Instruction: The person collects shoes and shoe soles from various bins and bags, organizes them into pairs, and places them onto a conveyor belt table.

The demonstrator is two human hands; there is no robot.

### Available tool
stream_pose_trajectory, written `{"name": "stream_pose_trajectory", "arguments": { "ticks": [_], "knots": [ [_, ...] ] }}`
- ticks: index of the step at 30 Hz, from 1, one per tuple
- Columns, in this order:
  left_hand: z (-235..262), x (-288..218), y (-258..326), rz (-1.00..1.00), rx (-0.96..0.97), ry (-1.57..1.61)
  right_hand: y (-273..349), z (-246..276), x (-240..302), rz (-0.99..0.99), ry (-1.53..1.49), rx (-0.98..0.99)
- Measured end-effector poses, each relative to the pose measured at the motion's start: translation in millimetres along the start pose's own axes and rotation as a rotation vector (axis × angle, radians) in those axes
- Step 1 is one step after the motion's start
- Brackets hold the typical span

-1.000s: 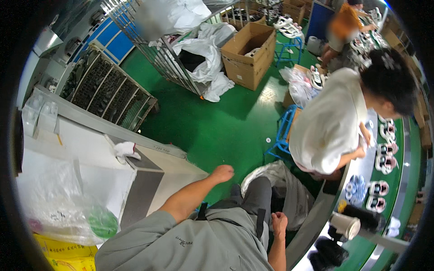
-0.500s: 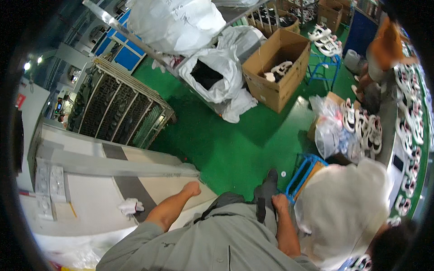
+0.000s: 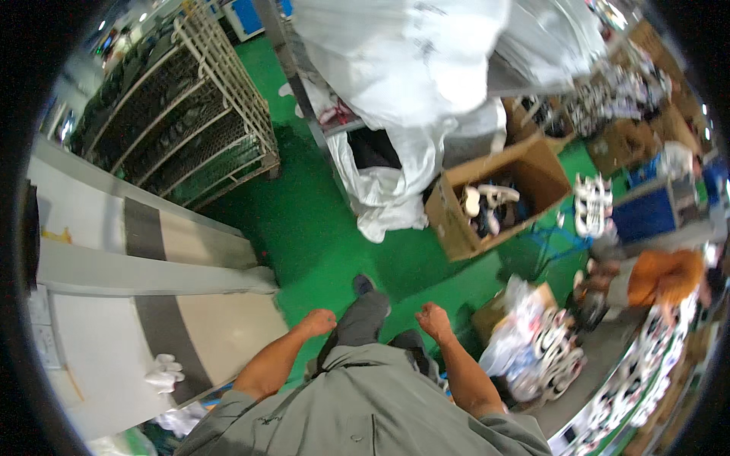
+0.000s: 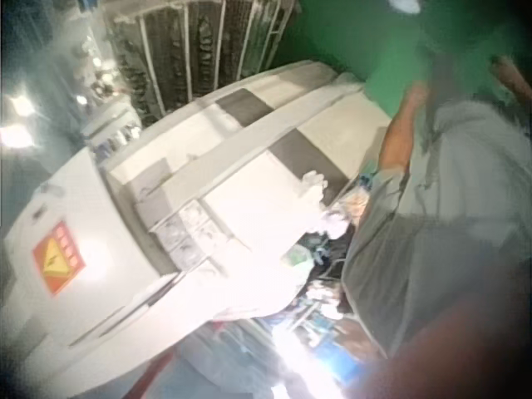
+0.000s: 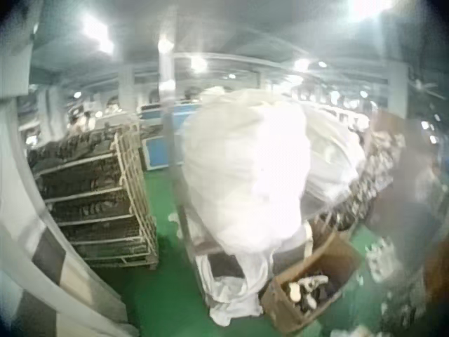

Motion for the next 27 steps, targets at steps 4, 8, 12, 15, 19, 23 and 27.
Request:
{"name": "stream_pose_trajectory", "arguments": {
  "ticks": [4, 8, 12, 15, 19, 23, 27],
  "knots": [
    [50.7, -49.9, -87.7, -0.067, -0.182, 0.316, -101.3, 95.3, 42.2, 0.169, 0.167, -0.001],
    [108.9, -102.9, -123.4, -0.074, -0.286, 0.583, -191.1, 165.6, 103.3, 0.390, 0.220, -0.020],
    [143.8, -115.0, -164.5, 0.013, -0.339, 0.814, -306.8, 197.7, 156.6, 0.462, 0.531, 0.177],
    [148.1, -99.3, -219.4, 0.015, -0.581, 0.798, -401.4, 195.3, 183.1, 0.546, 0.526, 0.181],
    [159.8, -91.9, -295.8, -0.041, -0.769, 0.619, -548.6, 181.5, 170.9, 0.915, 0.834, -0.128],
    [209.7, -71.3, -350.3, -0.222, -1.005, 0.498, -673.5, 176.8, 186.4, 0.959, 0.963, -0.062],
    [236.4, -32.9, -421.3, -0.216, -0.994, 0.427, -733.0, 165.6, 239.8, 1.096, 0.950, -0.153]
  ]
}}
Point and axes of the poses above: each hand's wrist, its own y-axis away from the middle knuckle, its own z-axis out of the back of the hand, x = y × z, the point moved 6 cm from there along -y, towards the middle knuckle, and after that the axes turned 9 degrees about x, right-handed, at the moved point
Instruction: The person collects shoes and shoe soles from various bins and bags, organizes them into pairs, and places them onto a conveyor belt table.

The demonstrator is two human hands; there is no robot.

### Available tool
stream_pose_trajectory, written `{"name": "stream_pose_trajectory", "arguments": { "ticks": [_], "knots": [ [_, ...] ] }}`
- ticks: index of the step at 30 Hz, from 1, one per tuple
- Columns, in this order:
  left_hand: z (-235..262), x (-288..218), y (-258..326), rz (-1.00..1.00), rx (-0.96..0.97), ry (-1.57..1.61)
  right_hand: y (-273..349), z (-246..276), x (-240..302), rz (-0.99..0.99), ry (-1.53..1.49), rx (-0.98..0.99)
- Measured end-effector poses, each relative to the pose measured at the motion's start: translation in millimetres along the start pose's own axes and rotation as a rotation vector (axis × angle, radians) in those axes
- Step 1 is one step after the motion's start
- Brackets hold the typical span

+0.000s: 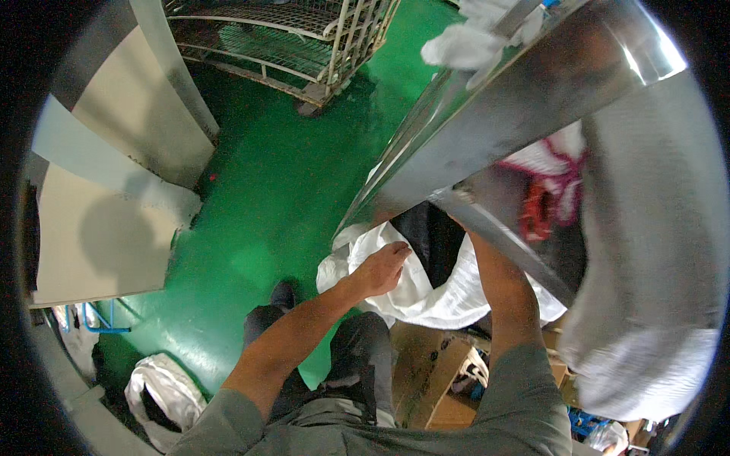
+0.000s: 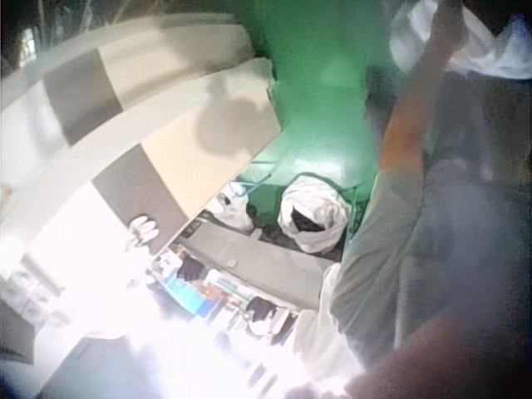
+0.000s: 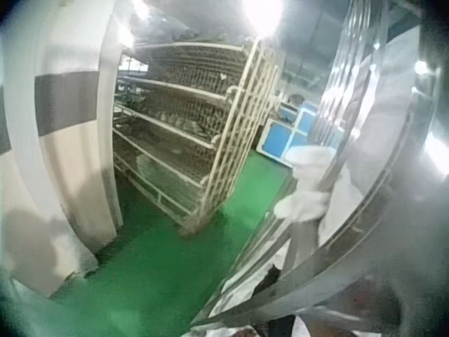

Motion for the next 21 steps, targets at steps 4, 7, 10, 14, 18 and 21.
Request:
{"name": "stream_pose_trajectory", "arguments": {
  "ticks": [4, 7, 10, 14, 18, 21],
  "knots": [
    [-33.3, 66.2, -52.6, 0.059, 0.099, -0.217, -57.3, 24.5, -27.7, 0.045, 0.045, -0.152],
    [-8.1, 82.8, -68.7, 0.373, -0.117, -0.540, -87.9, 59.0, -42.7, 0.059, 0.038, -0.218],
    [26.4, 82.0, -65.3, 0.387, -0.324, -0.473, -106.1, 81.6, -33.8, 0.049, -0.032, -0.131],
    [51.1, 70.7, -65.3, 0.272, -0.537, -0.225, -119.7, 103.3, 30.3, -0.040, -0.119, 0.119],
    [68.4, 45.8, -74.2, 0.170, -0.654, -0.178, -121.1, 103.3, 40.0, 0.051, 0.011, -0.117],
    [58.1, 47.8, -91.5, 0.289, -0.344, -0.155, -131.3, 103.2, 28.4, 0.009, -0.027, -0.036]
  ]
}}
Point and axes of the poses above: each hand's wrist, its own y-axis away from the middle knuckle, its own z-axis out of the back of the hand, x = y × z, the point moved 6 cm from there along -y, towards the middle knuckle, and after that the axes turned 9 degrees about x, right-handed, at the moved point
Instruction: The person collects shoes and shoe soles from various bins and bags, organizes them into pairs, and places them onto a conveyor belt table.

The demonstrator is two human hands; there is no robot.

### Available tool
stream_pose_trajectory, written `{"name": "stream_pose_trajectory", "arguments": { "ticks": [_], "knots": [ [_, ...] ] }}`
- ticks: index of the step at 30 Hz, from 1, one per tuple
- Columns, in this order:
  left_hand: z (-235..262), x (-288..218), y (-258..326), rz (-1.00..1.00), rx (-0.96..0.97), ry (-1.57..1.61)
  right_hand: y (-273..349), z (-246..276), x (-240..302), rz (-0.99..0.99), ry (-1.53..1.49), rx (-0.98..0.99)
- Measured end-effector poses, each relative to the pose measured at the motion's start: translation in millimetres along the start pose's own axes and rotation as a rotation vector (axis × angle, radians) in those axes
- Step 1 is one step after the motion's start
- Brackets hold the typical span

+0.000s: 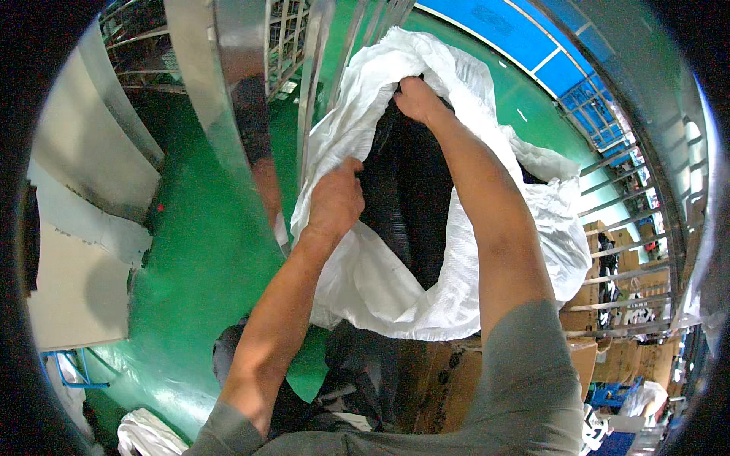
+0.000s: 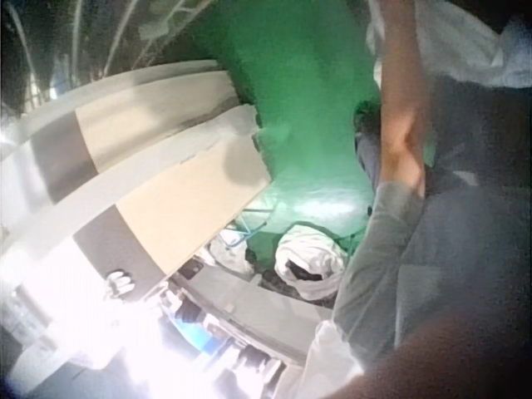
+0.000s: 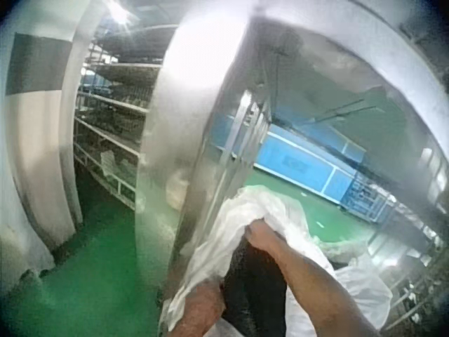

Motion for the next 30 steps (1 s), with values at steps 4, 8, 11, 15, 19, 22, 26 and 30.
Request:
{"name": "stream_pose_trajectory", "arguments": {
  "ticks": [4, 8, 11, 15, 19, 22, 26, 30],
  "knots": [
    [-26.0, 11.4, -7.4, -0.137, 0.178, -0.144, -10.5, 4.6, 23.4, -0.124, 0.211, 0.175],
    [2.0, 35.5, -19.1, 0.163, 0.044, 0.078, 38.4, -7.5, 3.7, -0.186, 0.433, 0.174],
    [25.1, 30.4, -11.4, 0.033, -0.172, 0.284, 63.9, -8.6, 1.9, -0.045, 0.561, 0.093],
    [26.5, 22.6, -0.1, -0.007, -0.284, 0.268, 77.7, 25.2, -14.4, -0.137, 0.646, 0.128],
    [37.6, 25.4, 7.7, -0.089, -0.301, 0.184, 77.1, 12.6, -16.0, -0.079, 0.747, 0.233],
    [37.3, 20.0, 11.4, -0.145, -0.273, 0.273, 79.5, -1.8, -27.4, 0.017, 0.626, 0.058],
    [-1.3, 33.7, 5.0, -0.225, 0.001, -0.024, 76.1, -3.5, -19.6, -0.052, 0.453, 0.116],
    [-37.7, 25.0, -3.5, 0.143, 0.138, -0.144, 85.1, 1.0, -19.0, 0.000, 0.517, 0.067]
  ]
}}
Point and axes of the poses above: each hand's wrist, its own y-axis away from the middle knuckle, its own z-axis out of the back of the hand, x = y × z, the point moved 6 cm from there along -y, towards the middle knuckle, and after that the axes turned 9 degrees about x, right-handed, at the moved point
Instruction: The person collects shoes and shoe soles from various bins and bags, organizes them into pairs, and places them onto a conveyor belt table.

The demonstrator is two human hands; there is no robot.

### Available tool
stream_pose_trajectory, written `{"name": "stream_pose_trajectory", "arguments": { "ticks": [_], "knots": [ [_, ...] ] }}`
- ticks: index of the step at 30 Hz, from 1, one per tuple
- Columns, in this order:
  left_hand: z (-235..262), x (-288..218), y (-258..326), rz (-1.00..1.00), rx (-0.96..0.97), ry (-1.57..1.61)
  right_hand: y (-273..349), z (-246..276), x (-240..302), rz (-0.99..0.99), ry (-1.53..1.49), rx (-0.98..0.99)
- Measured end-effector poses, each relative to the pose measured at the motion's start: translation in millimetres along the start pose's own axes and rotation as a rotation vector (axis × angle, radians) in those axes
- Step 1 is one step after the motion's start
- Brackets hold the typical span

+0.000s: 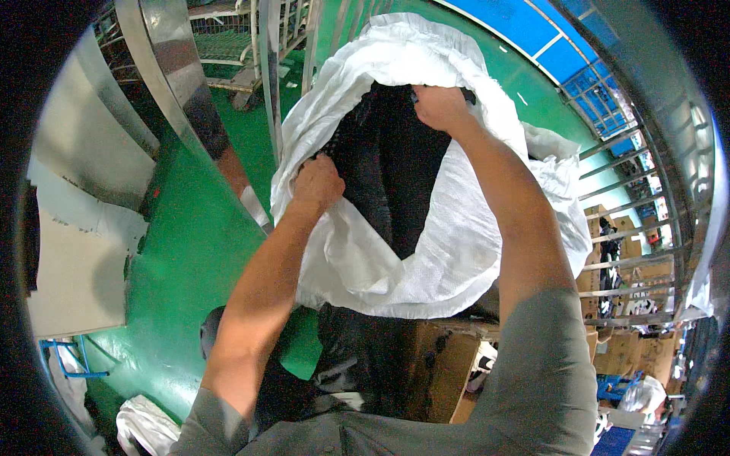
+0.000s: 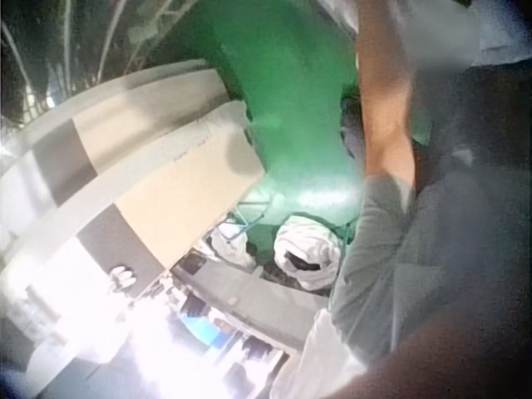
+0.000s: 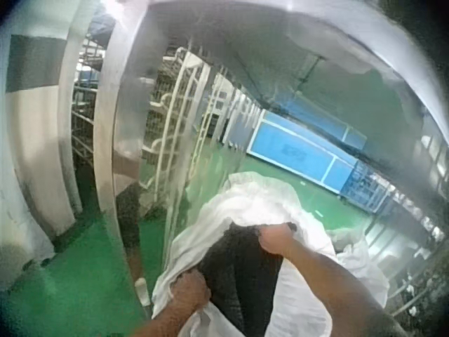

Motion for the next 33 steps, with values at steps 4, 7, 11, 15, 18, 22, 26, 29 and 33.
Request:
{"name": "stream_pose_trajectory", "arguments": {
  "ticks": [4, 7, 11, 15, 18, 22, 26, 29, 33],
  "knots": [
    [-11.9, 17.7, -11.4, 0.207, -0.143, 0.087, -5.8, 4.1, 14.9, 0.032, -0.039, -0.073],
    [-12.6, 26.1, -20.1, 0.193, -0.257, 0.155, -21.7, 14.9, 29.0, -0.006, -0.128, -0.061],
    [4.9, 34.1, -12.5, 0.029, -0.707, 0.449, -46.1, 33.5, 37.9, -0.120, -0.271, 0.007],
    [-8.2, 46.9, -30.6, 0.089, -0.586, 0.744, -85.3, 2.0, 27.5, -0.202, -0.289, 0.174],
    [-30.6, 56.7, -49.2, 0.052, -0.500, 1.314, -103.4, -0.5, 42.2, 0.048, -0.243, 0.090],
    [-31.6, 28.6, -44.1, 0.062, -0.392, 1.747, -111.1, -18.3, 33.3, 0.036, -0.176, -0.092],
    [-45.2, 14.8, -54.6, 0.085, -0.282, 1.896, -115.3, -24.9, 16.7, 0.115, -0.306, -0.119],
    [-52.7, 41.3, -64.4, 0.121, -0.247, 2.045, -115.3, -1.0, 47.8, 0.180, -0.465, -0.179],
    [-59.4, 22.2, -72.9, 0.062, -0.003, 2.073, -113.6, -34.1, 25.1, 0.207, -0.342, -0.143]
  ]
}}
Point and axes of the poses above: each hand's wrist, its own y-axis away from the middle knuckle, its own z-axis out of the back of the hand, x = y × z, the point moved 6 cm from there along -y, towards the middle knuckle, and after that the axes turned 9 degrees about x, right-handed, at the moved point
